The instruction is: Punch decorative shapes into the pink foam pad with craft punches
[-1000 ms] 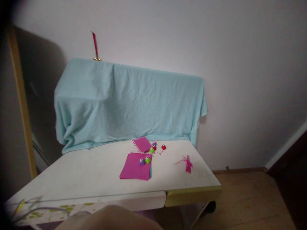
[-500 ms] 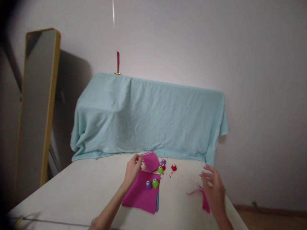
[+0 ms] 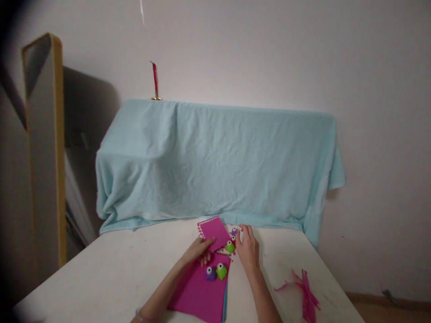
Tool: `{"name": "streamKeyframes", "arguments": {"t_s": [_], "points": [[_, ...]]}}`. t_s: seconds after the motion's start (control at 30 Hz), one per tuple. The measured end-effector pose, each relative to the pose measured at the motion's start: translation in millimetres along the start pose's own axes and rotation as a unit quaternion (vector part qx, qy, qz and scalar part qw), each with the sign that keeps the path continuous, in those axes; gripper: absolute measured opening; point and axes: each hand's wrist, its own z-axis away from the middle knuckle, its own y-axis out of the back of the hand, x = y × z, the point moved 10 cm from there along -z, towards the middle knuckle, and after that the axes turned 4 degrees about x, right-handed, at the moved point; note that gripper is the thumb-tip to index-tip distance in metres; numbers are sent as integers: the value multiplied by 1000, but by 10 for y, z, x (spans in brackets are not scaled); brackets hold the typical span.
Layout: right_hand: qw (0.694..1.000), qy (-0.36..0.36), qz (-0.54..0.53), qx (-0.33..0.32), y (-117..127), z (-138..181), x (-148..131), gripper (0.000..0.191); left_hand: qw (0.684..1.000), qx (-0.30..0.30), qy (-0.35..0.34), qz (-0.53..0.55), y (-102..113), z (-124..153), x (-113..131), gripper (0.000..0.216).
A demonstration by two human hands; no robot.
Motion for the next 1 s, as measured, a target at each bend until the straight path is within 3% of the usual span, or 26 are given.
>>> {"name": "streamKeyframes", "arguments": {"t_s": [0.2,0.33,0.43,0.6,0.8,1.0], "points": [[999,-4,21,-25,-130,35,69,25,993,46,-95,-51,-12,194,186,67],[998,32,22,-49,-299,82,72,33,971,157,-168,-64,192,352,426,67],[996,47,13,-74,-367,103,95,36,961,203,-181,-45,347,373,465,66],[993,53,-16,-109,-417,152,122,36,961,215,-173,28,502,307,355,66],[988,11,-45,-145,-524,217,210,33,966,196,-155,72,478,273,287,64],[992,-16,-84,-90,-391,150,202,31,971,159,-141,111,390,223,247,65]]}}
